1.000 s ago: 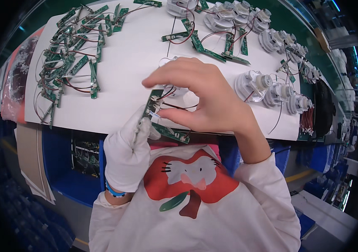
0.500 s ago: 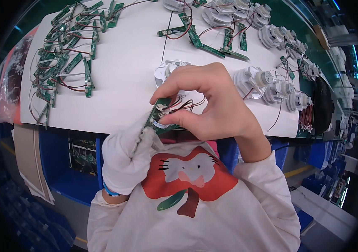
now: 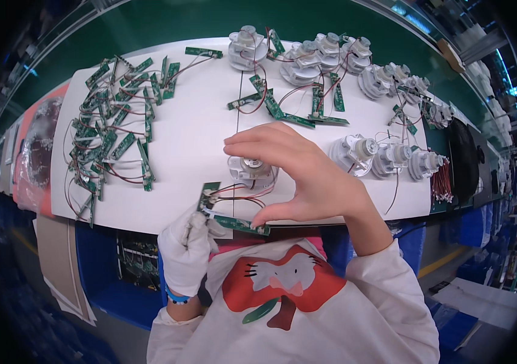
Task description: The person assembles LED light components by hand, connecting wires to an LED circuit board and fitting the board into a light fixture housing with a white plastic base.
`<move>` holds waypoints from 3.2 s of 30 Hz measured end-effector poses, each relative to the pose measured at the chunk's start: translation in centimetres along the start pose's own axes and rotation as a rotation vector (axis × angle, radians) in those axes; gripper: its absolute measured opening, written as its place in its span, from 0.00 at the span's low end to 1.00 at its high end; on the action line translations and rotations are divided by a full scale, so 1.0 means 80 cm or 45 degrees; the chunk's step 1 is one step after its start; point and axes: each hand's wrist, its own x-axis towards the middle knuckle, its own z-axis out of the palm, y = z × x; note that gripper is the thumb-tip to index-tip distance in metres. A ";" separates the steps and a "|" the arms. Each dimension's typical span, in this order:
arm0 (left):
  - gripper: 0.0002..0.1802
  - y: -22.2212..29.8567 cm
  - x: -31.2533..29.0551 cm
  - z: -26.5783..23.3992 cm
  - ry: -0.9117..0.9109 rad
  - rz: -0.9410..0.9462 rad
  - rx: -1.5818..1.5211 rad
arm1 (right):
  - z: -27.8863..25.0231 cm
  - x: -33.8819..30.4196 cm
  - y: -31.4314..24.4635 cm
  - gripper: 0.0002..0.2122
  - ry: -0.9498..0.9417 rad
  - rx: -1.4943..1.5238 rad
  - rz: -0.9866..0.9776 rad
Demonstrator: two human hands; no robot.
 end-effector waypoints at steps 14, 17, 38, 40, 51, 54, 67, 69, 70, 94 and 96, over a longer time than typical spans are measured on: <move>0.15 -0.015 0.032 -0.003 0.225 -0.199 0.015 | 0.038 -0.019 0.056 0.46 0.127 -0.048 0.325; 0.10 -0.047 0.024 -0.011 0.113 -0.001 0.335 | 0.051 -0.033 0.055 0.46 0.173 -0.109 0.370; 0.31 -0.038 0.068 0.018 0.520 0.237 0.112 | 0.040 0.013 0.081 0.46 0.629 -0.627 0.618; 0.31 -0.041 0.067 0.018 0.532 0.264 0.008 | 0.037 0.021 0.087 0.46 0.646 -0.651 0.640; 0.29 -0.049 0.064 0.017 0.474 0.238 -0.028 | 0.024 0.028 0.090 0.45 0.714 -0.836 0.723; 0.29 -0.049 0.065 0.018 0.466 0.240 -0.043 | 0.022 0.021 0.048 0.38 0.690 -1.031 0.528; 0.28 -0.052 0.067 0.019 0.475 0.260 -0.067 | 0.070 0.001 0.043 0.12 -0.044 -0.564 0.090; 0.28 -0.059 0.067 0.021 0.508 0.292 -0.068 | 0.063 0.005 0.045 0.13 -0.046 -0.639 0.131; 0.28 -0.061 0.066 0.021 0.508 0.286 -0.065 | 0.060 0.007 0.046 0.13 -0.048 -0.715 0.167; 0.31 -0.042 0.065 0.023 0.381 0.349 -0.055 | 0.052 -0.045 0.027 0.17 0.064 -0.623 0.260; 0.22 -0.030 0.058 0.028 0.460 0.427 -0.048 | 0.056 -0.061 0.020 0.16 0.099 -0.496 0.153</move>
